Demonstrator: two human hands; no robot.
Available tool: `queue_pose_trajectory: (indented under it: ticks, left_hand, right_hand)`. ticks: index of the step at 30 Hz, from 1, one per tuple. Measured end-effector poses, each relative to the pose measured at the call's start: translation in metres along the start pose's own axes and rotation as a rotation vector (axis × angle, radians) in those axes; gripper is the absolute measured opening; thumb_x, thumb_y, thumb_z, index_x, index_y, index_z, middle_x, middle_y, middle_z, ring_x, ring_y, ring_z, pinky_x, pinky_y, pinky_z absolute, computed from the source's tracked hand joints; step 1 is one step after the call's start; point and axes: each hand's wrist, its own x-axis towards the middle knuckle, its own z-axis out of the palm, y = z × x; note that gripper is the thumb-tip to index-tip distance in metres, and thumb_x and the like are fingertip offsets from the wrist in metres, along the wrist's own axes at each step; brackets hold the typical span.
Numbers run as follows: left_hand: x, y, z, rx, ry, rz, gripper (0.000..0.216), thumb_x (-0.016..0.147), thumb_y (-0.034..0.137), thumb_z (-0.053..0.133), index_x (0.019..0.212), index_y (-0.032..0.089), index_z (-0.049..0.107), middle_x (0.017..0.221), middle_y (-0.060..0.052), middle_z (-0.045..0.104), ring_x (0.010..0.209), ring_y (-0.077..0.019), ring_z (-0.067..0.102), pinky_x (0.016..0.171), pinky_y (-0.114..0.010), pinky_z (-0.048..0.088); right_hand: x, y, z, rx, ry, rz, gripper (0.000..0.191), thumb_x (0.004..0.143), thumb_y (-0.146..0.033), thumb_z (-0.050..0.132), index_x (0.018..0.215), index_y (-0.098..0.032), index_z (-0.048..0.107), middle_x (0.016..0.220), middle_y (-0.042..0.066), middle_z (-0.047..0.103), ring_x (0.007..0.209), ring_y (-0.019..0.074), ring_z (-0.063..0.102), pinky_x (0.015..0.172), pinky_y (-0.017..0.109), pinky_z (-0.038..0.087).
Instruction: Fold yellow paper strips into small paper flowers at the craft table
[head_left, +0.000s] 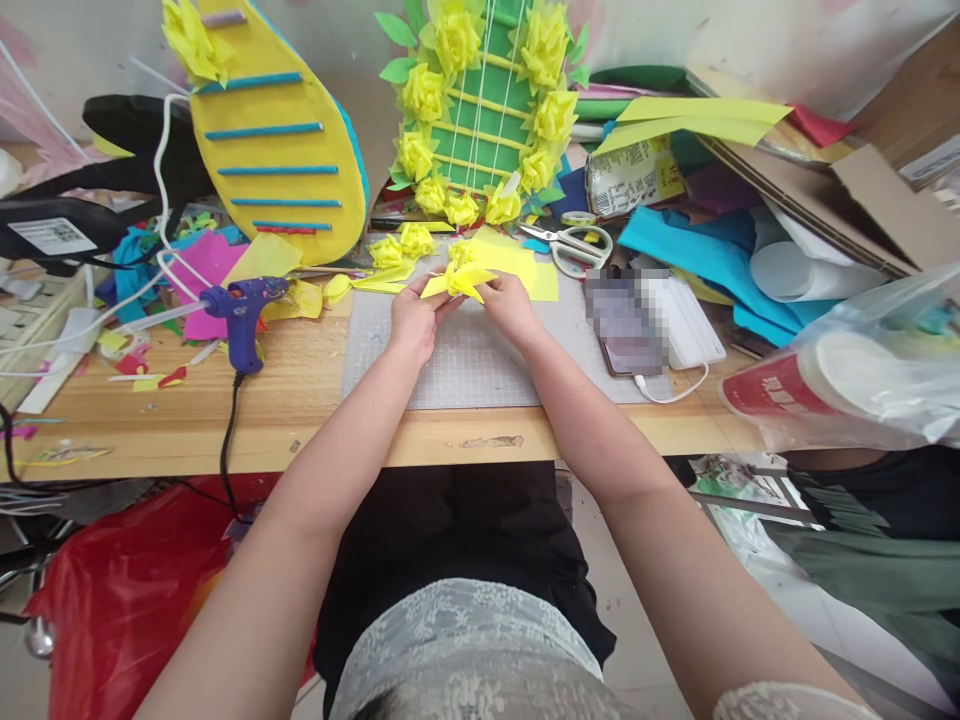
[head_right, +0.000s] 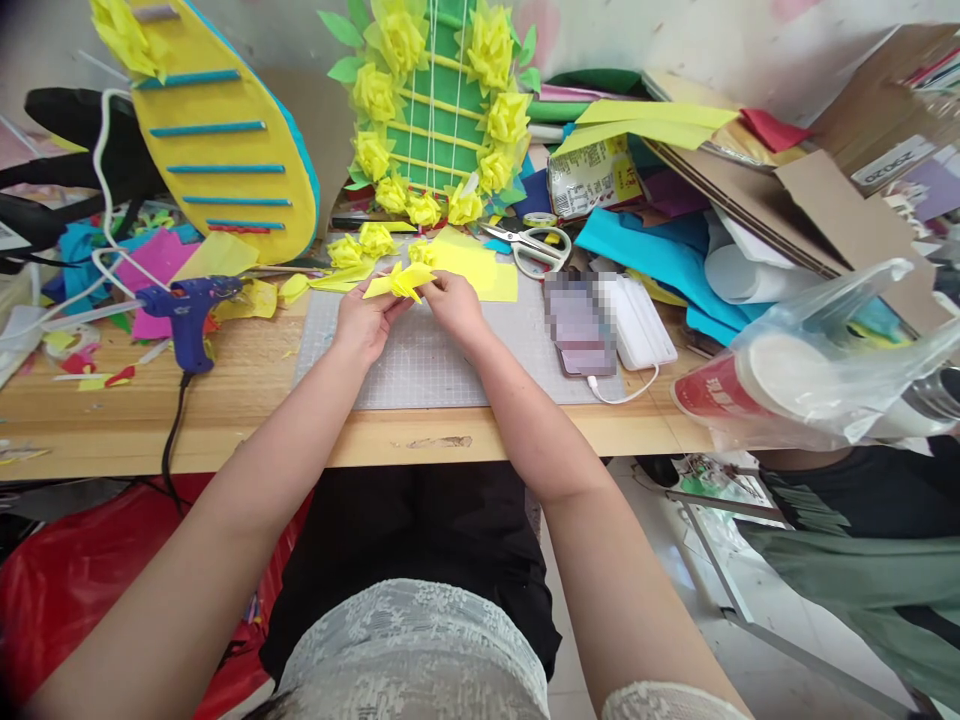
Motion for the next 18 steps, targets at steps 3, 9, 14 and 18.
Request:
queue_pose_trajectory:
  ticks: [3,9,14,18]
  left_hand:
    - [0.0,0.0,0.001,0.029,-0.013,0.001,0.026,0.069,-0.007,0.06,0.082,0.015,0.065,0.08,0.0,0.073,0.097,-0.0171,0.07,0.095,-0.033,0.055]
    - [0.0,-0.002,-0.001,0.137,-0.037,0.065,0.023,0.065,0.004,0.073,0.084,0.015,0.066,0.091,-0.003,0.075,0.101,-0.0196,0.069,0.09,-0.031,0.057]
    - [0.001,-0.003,-0.003,0.168,-0.012,0.066,0.024,0.062,0.006,0.074,0.082,0.015,0.066,0.09,-0.003,0.075,0.094,-0.0186,0.07,0.086,-0.031,0.058]
    - [0.002,-0.002,-0.005,0.153,0.004,0.037,0.021,0.064,0.007,0.07,0.083,0.016,0.067,0.085,-0.002,0.074,0.091,-0.0183,0.071,0.085,-0.031,0.056]
  right_hand:
    - [0.002,0.0,0.0,0.133,-0.03,0.119,0.02,0.076,-0.025,0.051,0.058,-0.015,0.054,0.049,-0.007,0.037,0.049,0.0057,0.033,0.053,0.022,0.026]
    - [-0.006,-0.011,-0.006,0.294,-0.106,0.282,0.019,0.073,-0.018,0.049,0.055,-0.016,0.052,0.037,-0.01,0.023,0.037,0.0034,0.017,0.042,0.022,0.013]
    - [-0.011,-0.017,-0.011,0.275,-0.203,0.329,0.019,0.073,-0.014,0.046,0.055,-0.016,0.052,0.038,-0.009,0.023,0.037,0.0033,0.015,0.041,0.021,0.011]
    - [-0.008,-0.01,-0.011,0.147,-0.27,0.261,0.018,0.078,-0.023,0.051,0.063,-0.016,0.055,0.046,-0.006,0.037,0.041,0.0057,0.027,0.043,0.022,0.025]
